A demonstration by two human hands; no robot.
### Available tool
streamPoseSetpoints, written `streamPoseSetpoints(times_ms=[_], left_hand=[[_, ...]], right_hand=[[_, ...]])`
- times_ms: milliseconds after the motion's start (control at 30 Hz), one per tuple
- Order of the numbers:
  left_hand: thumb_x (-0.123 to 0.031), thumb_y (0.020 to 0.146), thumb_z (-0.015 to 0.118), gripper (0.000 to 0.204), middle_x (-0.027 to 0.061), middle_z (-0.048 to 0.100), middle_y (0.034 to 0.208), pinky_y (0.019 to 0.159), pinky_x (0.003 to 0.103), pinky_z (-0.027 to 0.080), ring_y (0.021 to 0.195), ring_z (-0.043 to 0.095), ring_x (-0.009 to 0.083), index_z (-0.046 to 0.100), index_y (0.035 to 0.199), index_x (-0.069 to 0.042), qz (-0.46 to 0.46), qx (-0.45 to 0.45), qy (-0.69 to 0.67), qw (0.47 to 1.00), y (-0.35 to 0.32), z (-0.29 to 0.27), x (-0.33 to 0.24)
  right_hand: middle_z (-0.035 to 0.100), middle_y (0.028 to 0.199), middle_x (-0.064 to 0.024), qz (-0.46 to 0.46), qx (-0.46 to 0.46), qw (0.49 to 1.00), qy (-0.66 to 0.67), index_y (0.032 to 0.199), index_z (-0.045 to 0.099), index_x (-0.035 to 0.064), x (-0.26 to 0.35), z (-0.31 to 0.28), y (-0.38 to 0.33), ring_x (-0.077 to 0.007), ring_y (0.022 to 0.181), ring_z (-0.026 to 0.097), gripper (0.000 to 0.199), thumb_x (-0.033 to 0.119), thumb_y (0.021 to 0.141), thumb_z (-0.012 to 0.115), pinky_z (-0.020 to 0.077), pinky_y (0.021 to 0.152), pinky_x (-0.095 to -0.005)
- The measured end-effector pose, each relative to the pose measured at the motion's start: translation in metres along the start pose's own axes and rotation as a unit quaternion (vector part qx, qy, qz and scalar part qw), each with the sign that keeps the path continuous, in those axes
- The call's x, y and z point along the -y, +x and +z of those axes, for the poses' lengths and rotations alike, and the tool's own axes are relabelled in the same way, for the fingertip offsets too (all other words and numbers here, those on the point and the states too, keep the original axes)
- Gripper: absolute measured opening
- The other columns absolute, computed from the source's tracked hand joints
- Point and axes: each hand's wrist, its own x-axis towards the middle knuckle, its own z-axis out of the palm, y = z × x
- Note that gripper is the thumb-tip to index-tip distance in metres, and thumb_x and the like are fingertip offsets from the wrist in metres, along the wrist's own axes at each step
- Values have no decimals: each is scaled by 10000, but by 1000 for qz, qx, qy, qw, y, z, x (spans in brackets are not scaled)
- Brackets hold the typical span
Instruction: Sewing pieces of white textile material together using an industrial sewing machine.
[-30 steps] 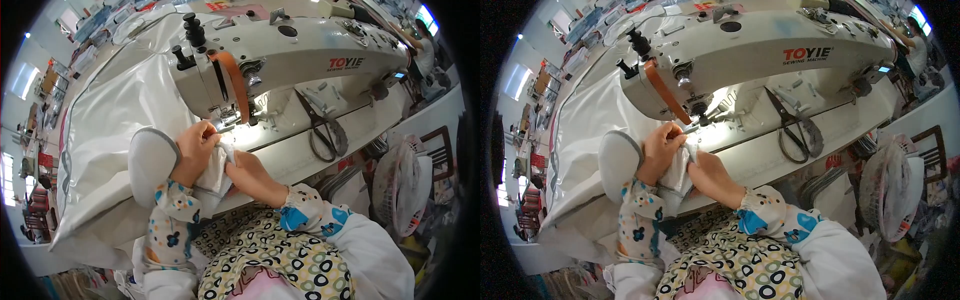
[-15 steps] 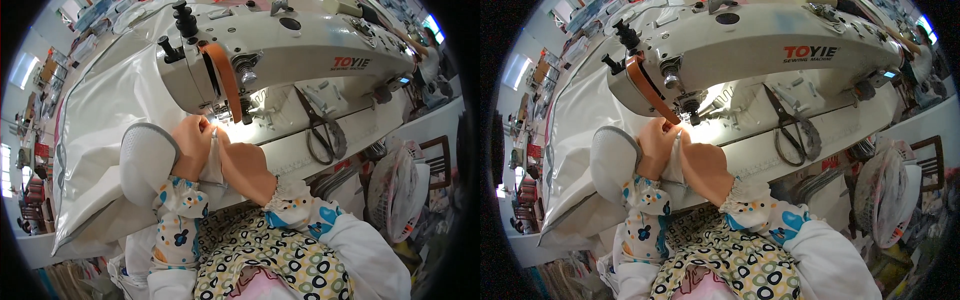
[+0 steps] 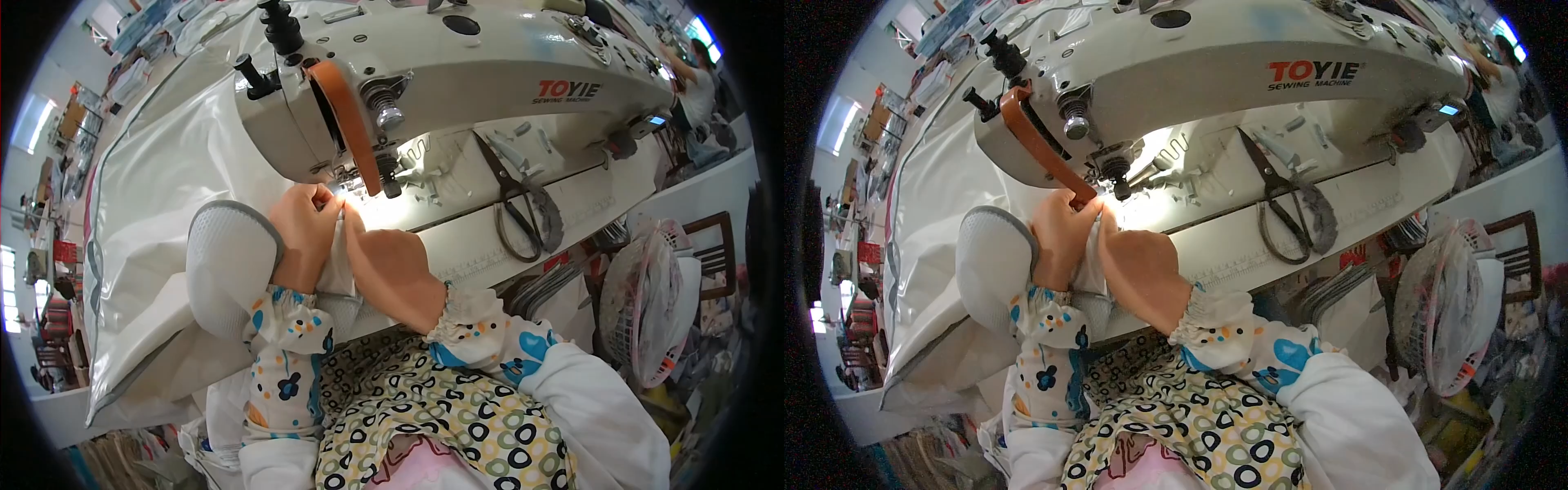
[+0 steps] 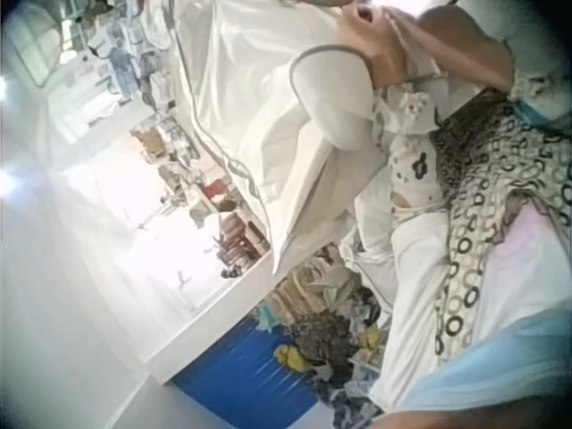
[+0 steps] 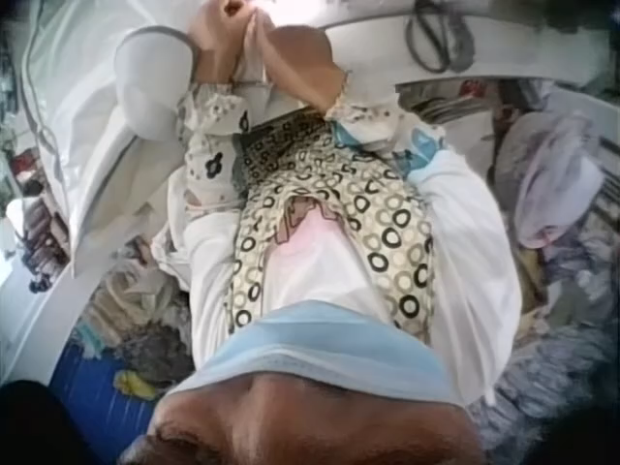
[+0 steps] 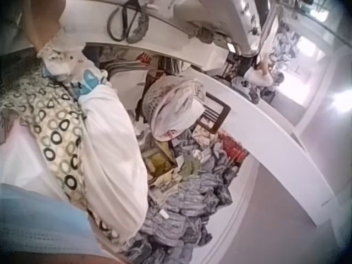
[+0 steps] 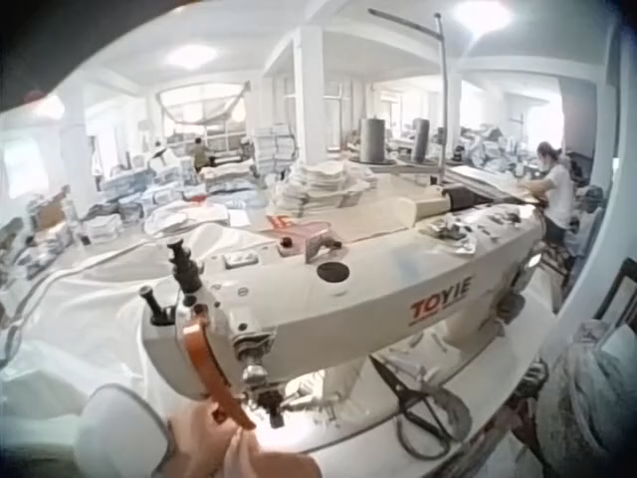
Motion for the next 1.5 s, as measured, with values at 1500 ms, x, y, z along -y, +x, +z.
streamPoseSetpoints(times_ms=[1500], left_hand=[[-74,738,688,160,-19,656,831,817,373,426,840,620,201,774,788,-198,222,-102,85,966,-8,-4,21]], right_hand=[[654,676,-177,26,14,999,29,1195,510,-102,9,1,21,-351,628,678,423,43,808,600,535,550,-422]])
